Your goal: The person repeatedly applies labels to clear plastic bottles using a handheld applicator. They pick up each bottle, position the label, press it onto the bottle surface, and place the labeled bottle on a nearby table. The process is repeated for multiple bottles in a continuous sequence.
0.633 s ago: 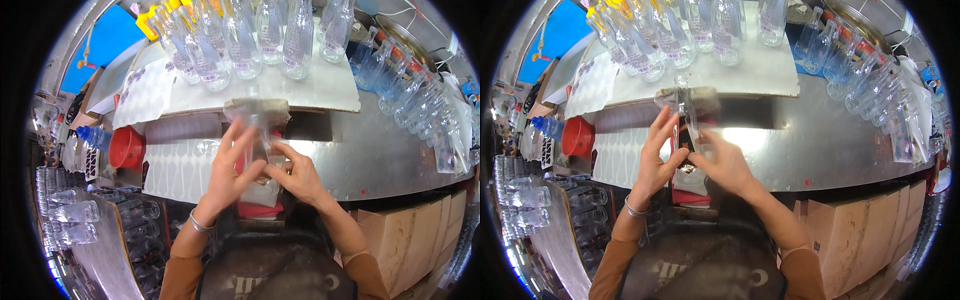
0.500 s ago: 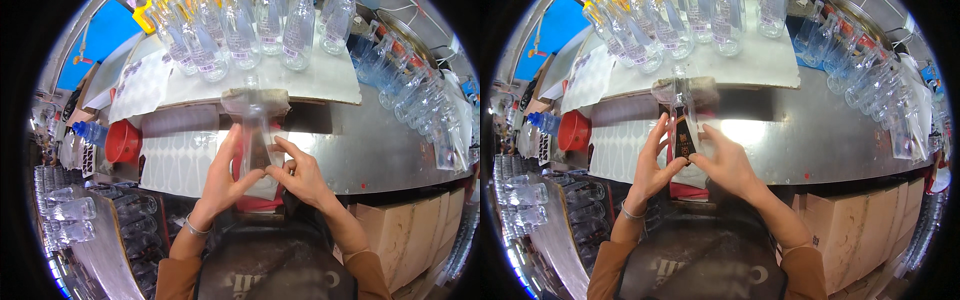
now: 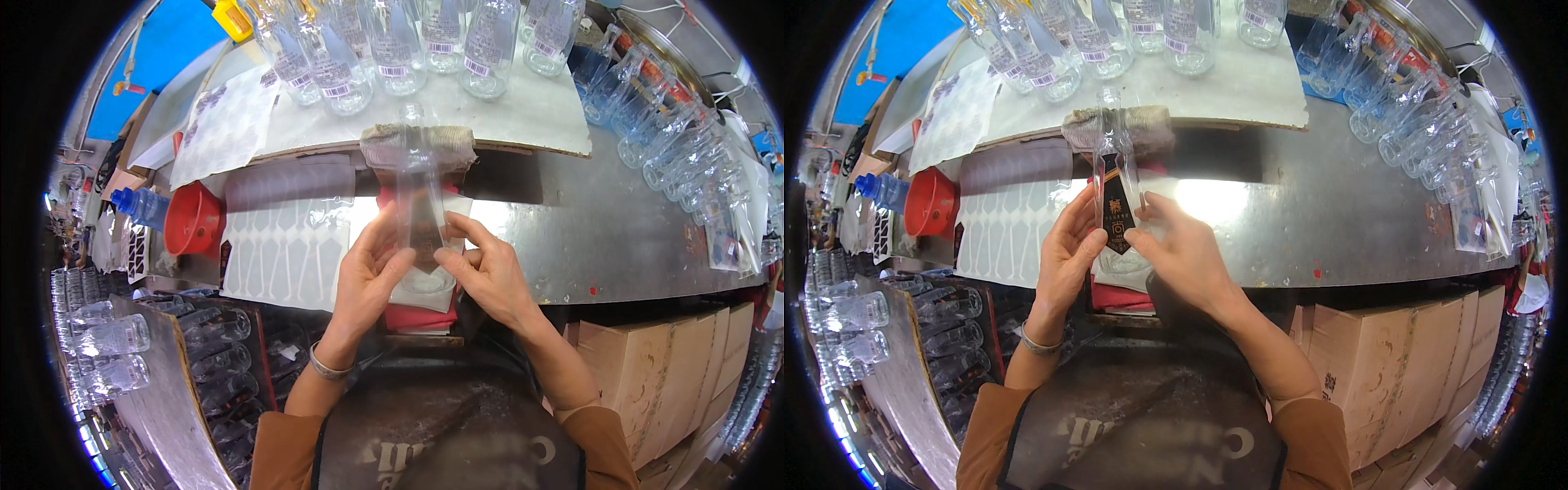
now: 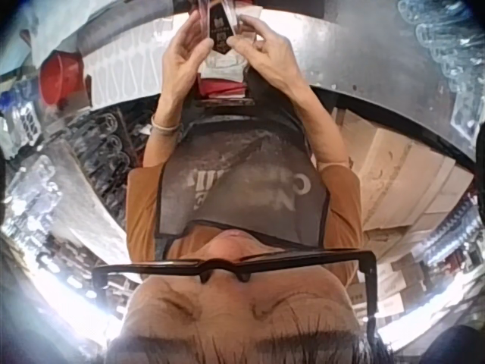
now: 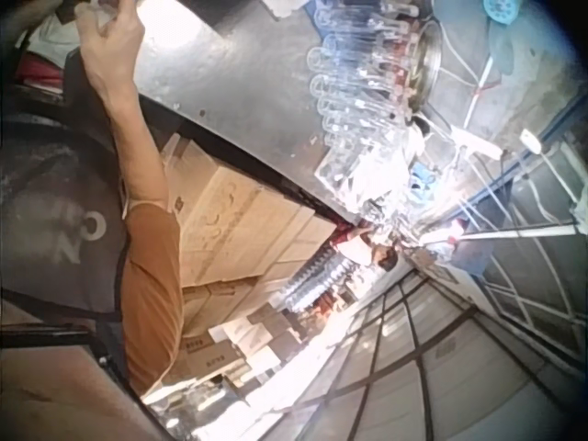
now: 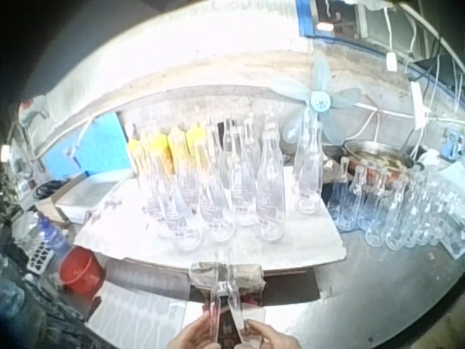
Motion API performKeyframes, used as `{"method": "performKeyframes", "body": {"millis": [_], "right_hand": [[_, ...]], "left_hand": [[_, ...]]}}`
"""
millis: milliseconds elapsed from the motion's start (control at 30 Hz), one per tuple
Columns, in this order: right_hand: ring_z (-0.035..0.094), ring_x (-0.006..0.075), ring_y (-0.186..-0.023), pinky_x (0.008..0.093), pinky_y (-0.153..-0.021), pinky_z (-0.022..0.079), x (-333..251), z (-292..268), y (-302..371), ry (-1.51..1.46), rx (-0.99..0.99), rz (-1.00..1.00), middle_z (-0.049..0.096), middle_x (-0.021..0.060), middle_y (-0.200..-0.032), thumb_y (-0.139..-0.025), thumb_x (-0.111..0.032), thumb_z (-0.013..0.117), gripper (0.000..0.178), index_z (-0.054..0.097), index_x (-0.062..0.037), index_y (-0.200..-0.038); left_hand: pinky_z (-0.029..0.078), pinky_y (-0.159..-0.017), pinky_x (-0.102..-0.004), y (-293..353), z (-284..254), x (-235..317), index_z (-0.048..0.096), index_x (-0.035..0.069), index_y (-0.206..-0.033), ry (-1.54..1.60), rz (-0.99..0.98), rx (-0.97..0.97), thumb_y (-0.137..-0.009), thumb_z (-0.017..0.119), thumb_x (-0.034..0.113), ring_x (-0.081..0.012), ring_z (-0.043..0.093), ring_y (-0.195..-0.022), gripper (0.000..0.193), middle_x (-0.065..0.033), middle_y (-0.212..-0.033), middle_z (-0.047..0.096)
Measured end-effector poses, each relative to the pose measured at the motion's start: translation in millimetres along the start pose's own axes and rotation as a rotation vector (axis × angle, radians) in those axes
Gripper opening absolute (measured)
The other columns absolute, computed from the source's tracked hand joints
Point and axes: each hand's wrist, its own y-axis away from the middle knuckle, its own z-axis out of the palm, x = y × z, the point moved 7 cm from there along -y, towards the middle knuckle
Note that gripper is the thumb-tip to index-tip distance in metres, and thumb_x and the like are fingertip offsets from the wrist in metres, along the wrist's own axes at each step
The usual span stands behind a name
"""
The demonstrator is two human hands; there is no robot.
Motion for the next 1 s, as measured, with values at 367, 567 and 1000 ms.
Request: {"method": "performKeyframes", "body": {"millis": [367,567,1000], "right_hand": [[0.055,0.0034,-0.063,0.024,-0.06,0.045,-1.3,2.4,-0.1,0.031,0.023,-0.023,0.07,0.0116,-0.104,-0.095,-0.023,0.071,0.053,0.054,0.0043,-0.137],[0.056,0.0032,-0.064,0.0234,-0.06,0.046,-0.1,2.7,-0.4,0.005,0.005,-0.004,0.069,0.0116,-0.108,-0.096,-0.023,0.07,0.051,0.054,0.0032,-0.137],[0.053,0.003,-0.065,0.0216,-0.061,0.049,19.6,6.1,0.9,-0.254,-0.037,0.059,0.066,0.0041,-0.111,-0.1,-0.018,0.065,0.046,0.053,0.0022,-0.139]], "left_hand": [[0.038,-0.114,-0.0374,-0.8,-0.8,-0.1,0.034,-0.005,-0.153,0.027,-0.01,-0.032,-0.099,0.065,0.012,-0.0237,0.048,-0.137,0.065,-0.0173,-0.151,0.047],[0.038,-0.114,-0.0373,-1.4,-0.5,0.0,0.035,-0.005,-0.153,0.024,-0.018,-0.029,-0.098,0.066,0.012,-0.0239,0.048,-0.137,0.065,-0.0173,-0.151,0.047],[0.038,-0.115,-0.0383,0.7,-0.1,-3.4,0.035,-0.004,-0.153,0.037,-0.024,0.009,-0.098,0.066,0.014,-0.025,0.047,-0.138,0.066,-0.018,-0.151,0.046]]}}
